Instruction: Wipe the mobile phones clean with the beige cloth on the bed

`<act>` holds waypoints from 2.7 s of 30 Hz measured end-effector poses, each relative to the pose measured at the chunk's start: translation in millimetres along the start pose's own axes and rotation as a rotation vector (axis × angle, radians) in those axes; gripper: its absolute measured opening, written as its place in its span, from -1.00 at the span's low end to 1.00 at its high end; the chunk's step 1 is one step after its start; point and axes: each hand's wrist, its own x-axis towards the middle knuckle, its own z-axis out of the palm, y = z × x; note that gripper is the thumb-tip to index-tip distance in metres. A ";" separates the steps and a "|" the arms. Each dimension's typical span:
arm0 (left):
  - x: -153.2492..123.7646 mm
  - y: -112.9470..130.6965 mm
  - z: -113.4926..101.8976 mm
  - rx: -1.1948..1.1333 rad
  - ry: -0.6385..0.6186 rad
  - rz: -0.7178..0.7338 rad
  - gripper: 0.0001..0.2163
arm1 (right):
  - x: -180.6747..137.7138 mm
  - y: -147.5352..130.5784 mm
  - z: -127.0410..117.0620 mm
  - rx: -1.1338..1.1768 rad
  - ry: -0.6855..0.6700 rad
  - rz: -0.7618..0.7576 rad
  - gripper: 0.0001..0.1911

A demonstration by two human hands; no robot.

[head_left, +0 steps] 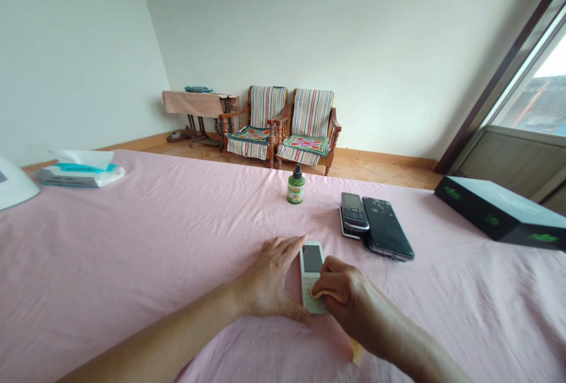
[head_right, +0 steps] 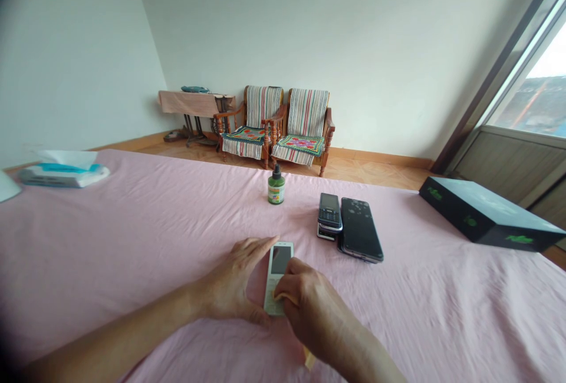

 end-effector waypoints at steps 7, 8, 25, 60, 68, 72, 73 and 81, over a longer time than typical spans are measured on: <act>-0.2 0.0 -1.8 -0.018 -0.006 0.014 0.04 | -1.3 -2.4 -2.9 -0.006 -0.007 0.023 -0.65; -0.3 0.3 -2.4 -0.022 -0.008 0.017 0.04 | -1.4 -2.9 -3.3 -0.008 -0.016 0.018 -0.65; -0.6 1.7 -3.6 -0.003 -0.021 0.033 0.04 | -4.2 -8.1 -8.8 0.028 -0.091 -0.088 -0.64; 0.0 1.5 -6.6 0.007 -0.068 0.029 0.07 | -6.7 -10.9 -21.6 0.083 -0.129 -0.003 -0.59; 0.1 2.6 -7.5 -0.001 -0.064 0.038 0.07 | -10.2 -9.3 -30.2 0.078 -0.167 0.003 -0.58; -0.6 2.5 -6.6 -0.010 -0.054 0.030 0.04 | -8.3 -0.8 -28.1 -0.034 -0.010 0.054 -0.58; -0.6 2.6 -6.3 -0.017 -0.046 0.027 0.04 | -8.1 1.1 -27.0 -0.053 0.002 0.061 -0.58; -0.4 3.3 -5.4 -0.029 -0.034 -0.006 0.04 | -9.9 7.4 -19.0 -0.123 -0.013 0.099 -0.60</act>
